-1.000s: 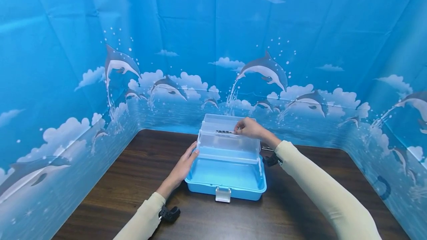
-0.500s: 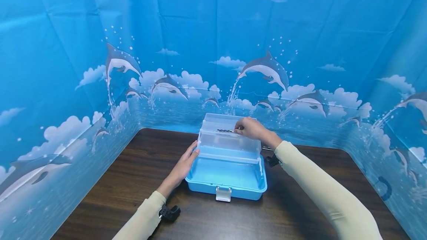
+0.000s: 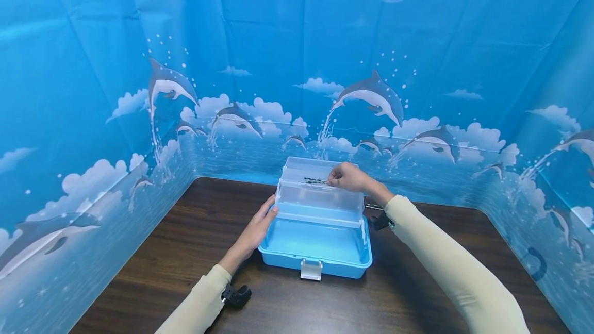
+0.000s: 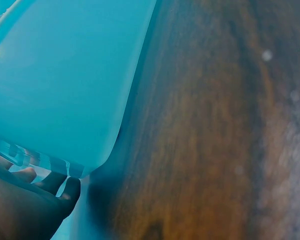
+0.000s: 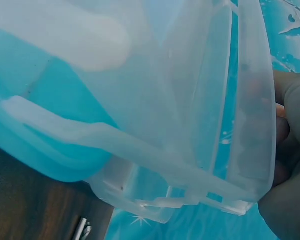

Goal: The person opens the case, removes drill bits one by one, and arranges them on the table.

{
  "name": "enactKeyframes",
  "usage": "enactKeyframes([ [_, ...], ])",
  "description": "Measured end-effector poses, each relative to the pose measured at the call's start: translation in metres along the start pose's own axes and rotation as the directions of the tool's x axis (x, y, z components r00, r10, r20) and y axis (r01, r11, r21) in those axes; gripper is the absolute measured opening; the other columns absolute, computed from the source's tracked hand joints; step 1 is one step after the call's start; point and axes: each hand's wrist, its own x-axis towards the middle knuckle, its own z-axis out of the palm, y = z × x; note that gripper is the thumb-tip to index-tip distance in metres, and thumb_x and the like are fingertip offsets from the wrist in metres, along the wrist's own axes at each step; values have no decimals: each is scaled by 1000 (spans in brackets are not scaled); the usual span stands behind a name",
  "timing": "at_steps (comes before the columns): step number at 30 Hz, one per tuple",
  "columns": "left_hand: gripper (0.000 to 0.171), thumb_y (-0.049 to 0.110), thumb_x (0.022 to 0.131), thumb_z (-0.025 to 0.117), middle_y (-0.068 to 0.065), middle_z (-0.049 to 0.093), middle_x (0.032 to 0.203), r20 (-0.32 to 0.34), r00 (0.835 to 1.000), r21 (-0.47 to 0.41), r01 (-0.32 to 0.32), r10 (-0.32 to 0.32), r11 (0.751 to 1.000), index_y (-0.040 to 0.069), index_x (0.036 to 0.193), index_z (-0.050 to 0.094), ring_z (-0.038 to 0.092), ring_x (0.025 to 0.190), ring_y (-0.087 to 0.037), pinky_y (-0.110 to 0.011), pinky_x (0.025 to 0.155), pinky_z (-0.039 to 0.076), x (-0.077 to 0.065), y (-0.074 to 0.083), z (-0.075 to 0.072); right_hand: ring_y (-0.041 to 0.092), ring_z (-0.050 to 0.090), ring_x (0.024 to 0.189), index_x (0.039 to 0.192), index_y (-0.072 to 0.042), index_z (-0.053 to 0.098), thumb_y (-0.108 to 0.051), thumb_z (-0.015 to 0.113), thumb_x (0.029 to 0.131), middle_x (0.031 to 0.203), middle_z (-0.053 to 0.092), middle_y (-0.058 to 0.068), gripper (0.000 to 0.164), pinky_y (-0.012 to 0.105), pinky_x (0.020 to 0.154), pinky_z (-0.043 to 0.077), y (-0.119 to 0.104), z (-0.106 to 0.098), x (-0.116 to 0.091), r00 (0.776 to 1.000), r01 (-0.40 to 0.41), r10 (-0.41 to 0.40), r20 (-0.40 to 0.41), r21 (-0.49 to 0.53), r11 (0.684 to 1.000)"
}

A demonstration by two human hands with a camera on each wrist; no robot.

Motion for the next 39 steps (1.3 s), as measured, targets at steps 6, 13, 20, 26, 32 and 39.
enactKeyframes([
  [6,71,54,107,43,-3,20,168,-3,1000,2,5,-5,1000,17,163,24,16,152,-33,-68,114,15,2,1,1,16,47,63,97,-7,73,-13,60,105,83,68,4,16,32,58,40,1,0,-6,999,20,-19,-27,47,999],
  [13,68,52,108,43,-2,21,167,-8,1000,12,13,-13,1000,16,163,25,16,152,-33,-67,114,15,-2,0,3,15,38,56,105,-7,72,-16,54,108,76,63,11,20,32,55,35,6,0,-11,999,25,-23,-36,76,997],
  [20,69,52,108,43,-5,19,168,-3,1000,2,5,-5,1000,16,163,24,15,152,-35,-67,114,14,0,-1,2,16,34,52,114,-2,70,-22,52,109,75,65,8,27,34,55,35,9,-11,-17,995,64,-60,-85,50,997],
  [26,71,54,107,43,-5,19,168,-6,1000,4,11,-11,1000,16,163,24,14,152,-35,-67,114,14,2,0,2,18,32,52,115,-3,68,-23,50,110,80,64,16,27,36,54,34,13,-24,-32,987,60,-45,-156,93,994],
  [32,70,57,106,43,0,20,168,-6,1000,-2,18,-18,1000,20,163,25,15,152,-32,-66,115,14,1,-1,1,20,36,54,115,-2,64,-23,48,111,85,63,13,27,35,52,36,29,-33,-52,971,32,1,-238,134,991],
  [39,72,57,106,43,-4,18,168,-1,1000,-4,-8,8,1000,16,163,24,13,152,-34,-67,115,14,1,-3,0,24,43,61,113,-5,60,-23,45,111,94,62,23,23,34,53,38,57,-39,-81,928,-8,73,-367,176,984],
])
